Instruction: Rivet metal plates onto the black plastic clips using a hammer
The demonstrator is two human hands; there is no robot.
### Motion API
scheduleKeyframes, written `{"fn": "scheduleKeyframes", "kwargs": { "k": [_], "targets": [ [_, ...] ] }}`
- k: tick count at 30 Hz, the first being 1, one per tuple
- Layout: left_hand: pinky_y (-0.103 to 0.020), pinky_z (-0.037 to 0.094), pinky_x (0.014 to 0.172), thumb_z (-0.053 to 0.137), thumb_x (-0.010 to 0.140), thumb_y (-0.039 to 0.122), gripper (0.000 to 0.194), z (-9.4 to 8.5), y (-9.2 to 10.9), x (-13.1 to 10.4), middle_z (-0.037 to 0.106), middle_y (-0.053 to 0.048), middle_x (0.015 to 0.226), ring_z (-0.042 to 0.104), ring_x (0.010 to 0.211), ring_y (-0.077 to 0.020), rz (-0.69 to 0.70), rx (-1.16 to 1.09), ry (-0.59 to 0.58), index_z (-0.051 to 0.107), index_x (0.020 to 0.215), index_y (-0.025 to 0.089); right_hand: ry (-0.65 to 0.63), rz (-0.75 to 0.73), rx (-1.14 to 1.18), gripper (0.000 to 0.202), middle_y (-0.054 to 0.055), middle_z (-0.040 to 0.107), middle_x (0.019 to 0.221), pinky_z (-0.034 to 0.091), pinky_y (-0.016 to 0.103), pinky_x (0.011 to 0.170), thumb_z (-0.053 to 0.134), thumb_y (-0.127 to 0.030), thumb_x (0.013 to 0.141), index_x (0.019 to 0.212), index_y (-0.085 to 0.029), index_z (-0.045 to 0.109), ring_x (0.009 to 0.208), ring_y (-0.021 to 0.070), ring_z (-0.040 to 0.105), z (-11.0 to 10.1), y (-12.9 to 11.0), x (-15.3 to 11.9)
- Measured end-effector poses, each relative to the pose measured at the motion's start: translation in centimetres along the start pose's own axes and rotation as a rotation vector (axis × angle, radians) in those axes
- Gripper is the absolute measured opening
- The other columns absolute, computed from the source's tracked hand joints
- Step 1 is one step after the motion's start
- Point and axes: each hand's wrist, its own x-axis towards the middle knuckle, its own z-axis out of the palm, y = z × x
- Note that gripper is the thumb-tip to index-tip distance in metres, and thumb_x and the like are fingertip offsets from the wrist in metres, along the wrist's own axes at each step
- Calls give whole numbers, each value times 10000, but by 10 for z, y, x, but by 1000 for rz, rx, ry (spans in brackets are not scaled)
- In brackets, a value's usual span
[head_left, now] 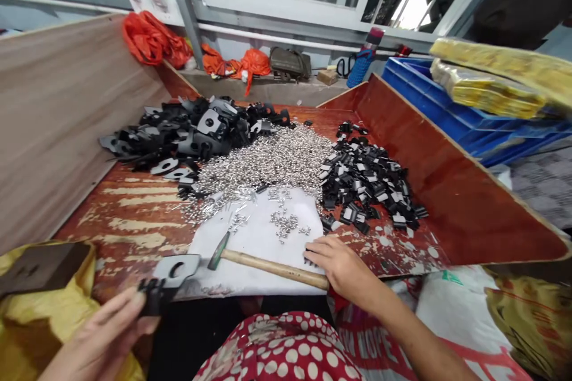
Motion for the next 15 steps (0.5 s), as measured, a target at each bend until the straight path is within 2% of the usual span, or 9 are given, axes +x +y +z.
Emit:
{"fn": "scheduleKeyframes", "kwargs": {
  "k": [2, 4, 7, 10, 13, 15],
  "targets": [
    [-375, 581, 615, 898, 384, 715, 522, 10, -4, -8, 784, 17, 849, 629, 616, -201, -74, -146, -167, 802, 729, 336, -27, -46, 7, 414, 93, 712, 1235, 511, 388, 953, 494, -34, 933, 1276, -193, 662, 1074, 227, 604, 5, 4, 3],
    [-322, 569, 584, 953, 459, 560, 480, 27, -7, -18, 763, -38, 970, 598, 595, -160, -105, -227, -326, 831, 817, 265, 28, 8, -17, 354, 105, 743, 1114, 529, 384, 896, 493, -45, 944, 1209, -169, 692, 983, 229, 631, 12, 3, 9],
    [-294, 586, 611, 927, 560, 517, 397, 56, -3, -33, 672, -76, 1134, 603, 691, -156, -38, -227, -438, 819, 767, 196, 229, 86, 83, 323, 100, 747, 1003, 530, 381, 863, 484, -60, 941, 1128, -174, 722, 934, 225, 646, 13, -12, 27],
    [-301, 610, 649, 901, 610, 514, 355, 82, 9, -42, 608, -76, 1141, 602, 831, -199, 7, -260, -535, 807, 737, 196, 399, 112, 329, 274, 52, 741, 939, 515, 395, 913, 532, -119, 943, 1084, -220, 744, 903, 203, 645, 7, -41, 50],
    [-292, 607, 641, 882, 650, 505, 341, 99, 23, -46, 599, -76, 1018, 585, 834, -204, 25, -338, -670, 814, 779, 196, 415, 107, 491, 222, -5, 721, 798, 432, 465, 1067, 588, -151, 923, 1010, -253, 765, 775, 169, 638, 8, -70, 70],
    [-283, 600, 650, 865, 687, 488, 320, 105, 30, -48, 599, -76, 983, 581, 818, -195, 35, -387, -719, 816, 805, 194, 424, 102, 528, 234, -10, 730, 798, 344, 516, 1150, 583, -153, 921, 1013, -265, 767, 784, 167, 651, 13, -82, 78]
  ]
}}
